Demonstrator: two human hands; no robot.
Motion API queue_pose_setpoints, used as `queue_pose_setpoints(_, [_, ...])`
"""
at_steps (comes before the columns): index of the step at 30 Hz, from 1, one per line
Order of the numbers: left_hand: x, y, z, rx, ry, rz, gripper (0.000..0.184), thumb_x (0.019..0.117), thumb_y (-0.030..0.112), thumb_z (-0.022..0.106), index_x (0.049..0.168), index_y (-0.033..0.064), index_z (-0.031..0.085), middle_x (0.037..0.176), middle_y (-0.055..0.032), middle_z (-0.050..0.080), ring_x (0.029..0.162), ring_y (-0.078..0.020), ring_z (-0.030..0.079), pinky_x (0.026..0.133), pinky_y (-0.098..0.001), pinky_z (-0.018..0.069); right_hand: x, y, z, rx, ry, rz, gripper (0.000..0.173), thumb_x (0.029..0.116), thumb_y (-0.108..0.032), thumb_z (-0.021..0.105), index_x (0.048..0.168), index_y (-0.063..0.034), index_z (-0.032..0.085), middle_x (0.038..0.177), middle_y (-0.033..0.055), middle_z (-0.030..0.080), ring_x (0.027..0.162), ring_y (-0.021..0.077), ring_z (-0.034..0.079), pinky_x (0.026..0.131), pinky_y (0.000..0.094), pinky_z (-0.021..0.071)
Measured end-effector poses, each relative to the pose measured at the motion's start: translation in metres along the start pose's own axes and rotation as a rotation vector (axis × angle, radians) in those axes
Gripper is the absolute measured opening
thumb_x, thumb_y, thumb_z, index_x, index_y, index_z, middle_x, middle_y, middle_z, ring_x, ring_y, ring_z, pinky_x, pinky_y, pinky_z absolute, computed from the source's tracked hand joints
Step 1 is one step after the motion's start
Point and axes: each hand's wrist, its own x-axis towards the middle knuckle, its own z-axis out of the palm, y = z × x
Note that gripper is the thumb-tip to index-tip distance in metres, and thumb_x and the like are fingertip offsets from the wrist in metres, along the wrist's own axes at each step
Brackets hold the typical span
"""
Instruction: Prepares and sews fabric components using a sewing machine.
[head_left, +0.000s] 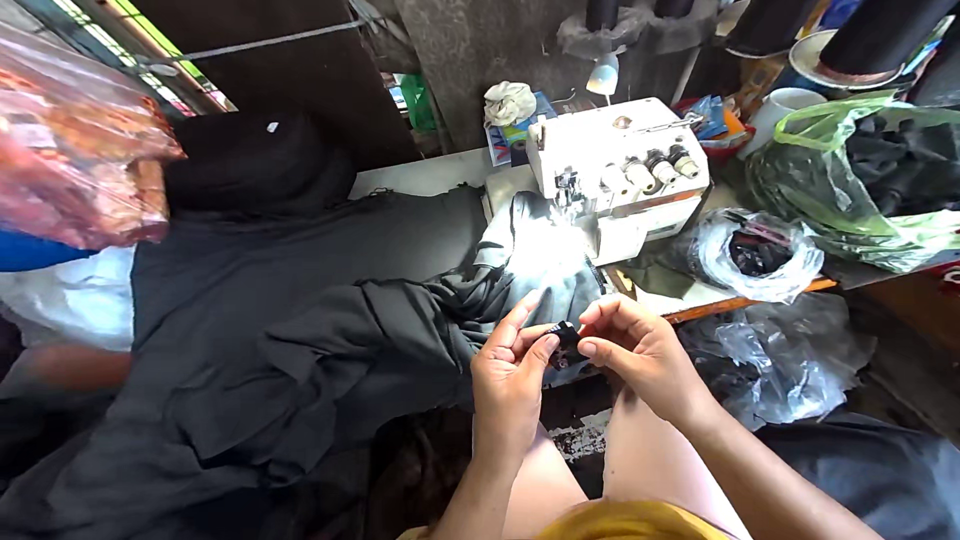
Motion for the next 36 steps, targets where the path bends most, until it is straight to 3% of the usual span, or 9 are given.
queue_pose_setpoints(4, [-0.002,0.000,-0.001,0.103,-0.017,0.053,0.048,0.0909,-0.010,0.061,0.138,-0.0104,0.054,0.097,-0.0101,0.077,0.083,-0.0142,0.075,0.074,-0.0286,0.0638,-0.003,0.003,0.003,0.016,0.023,-0.016,0.018,0.0907,-0.008,0.073,0.107,-0.0031,0.066,0.090,-0.0002,0.070,0.076,0.0047,0.067,0.068,0.0180,0.0577])
queue_pose_setpoints(8, [-0.003,0.000,0.001,0.139,-0.028,0.090,0.049,0.0862,-0.011,0.067,0.134,-0.0102,0.056,0.094,-0.0086,0.078,0.080,-0.0121,0.075,0.075,-0.0257,0.0632,-0.007,0.002,0.006,0.043,0.043,-0.002,0.016,0.0896,-0.005,0.073,0.105,-0.0017,0.068,0.088,0.0008,0.071,0.074,0.0050,0.068,0.066,0.0178,0.0581])
queue_pose_setpoints(12, [-0.003,-0.004,0.001,0.072,-0.057,0.062,0.053,0.0861,-0.002,0.073,0.135,-0.0100,0.054,0.102,-0.0088,0.074,0.086,-0.0133,0.073,0.075,-0.0264,0.0626,-0.008,0.002,0.006,0.076,0.108,0.018,0.015,0.0891,-0.002,0.072,0.104,-0.0010,0.069,0.088,0.0010,0.073,0.072,0.0048,0.068,0.064,0.0186,0.0587])
queue_pose_setpoints(15, [-0.005,-0.003,0.006,-0.012,-0.013,-0.099,0.030,0.0853,-0.005,0.071,0.115,-0.0064,0.068,0.092,-0.0085,0.073,0.077,-0.0134,0.072,0.070,-0.0281,0.0629,-0.010,0.002,0.003,0.097,0.150,0.031,0.014,0.0888,-0.001,0.072,0.103,-0.0001,0.071,0.087,0.0024,0.073,0.073,0.0061,0.069,0.065,0.0191,0.0593])
queue_pose_setpoints(18, [-0.007,-0.004,0.010,-0.021,-0.007,-0.111,0.011,0.0877,-0.007,0.069,0.097,-0.0029,0.073,0.085,-0.0083,0.075,0.071,-0.0127,0.073,0.067,-0.0278,0.0635,-0.011,0.003,0.002,0.129,0.163,0.038,0.011,0.0886,-0.001,0.073,0.099,-0.0012,0.071,0.085,0.0017,0.073,0.071,0.0055,0.068,0.064,0.0187,0.0589])
queue_pose_setpoints(30, [-0.006,-0.013,0.018,0.130,-0.069,0.037,0.009,0.0933,-0.003,0.065,0.096,-0.0014,0.073,0.084,-0.0051,0.074,0.069,-0.0105,0.071,0.063,-0.0263,0.0630,-0.014,0.013,-0.006,0.258,0.223,0.040,0.006,0.0886,-0.002,0.073,0.094,-0.0032,0.071,0.082,0.0005,0.070,0.067,0.0052,0.066,0.061,0.0191,0.0576])
queue_pose_setpoints(34, [-0.006,-0.016,0.021,0.067,-0.114,-0.049,0.020,0.1026,0.005,0.052,0.107,-0.0022,0.070,0.093,-0.0077,0.073,0.075,-0.0129,0.072,0.065,-0.0282,0.0636,-0.014,0.015,-0.008,0.252,0.239,0.026,0.007,0.0880,-0.002,0.074,0.094,-0.0033,0.071,0.083,0.0009,0.070,0.068,0.0055,0.066,0.061,0.0193,0.0579])
queue_pose_setpoints(36, [-0.006,-0.018,0.021,0.051,-0.143,-0.083,0.023,0.1047,0.010,0.050,0.105,-0.0009,0.070,0.092,-0.0073,0.073,0.074,-0.0128,0.072,0.065,-0.0278,0.0632,-0.015,0.015,-0.008,0.246,0.235,0.028,0.008,0.0880,-0.002,0.074,0.095,-0.0033,0.071,0.083,0.0010,0.070,0.068,0.0057,0.066,0.062,0.0194,0.0580])
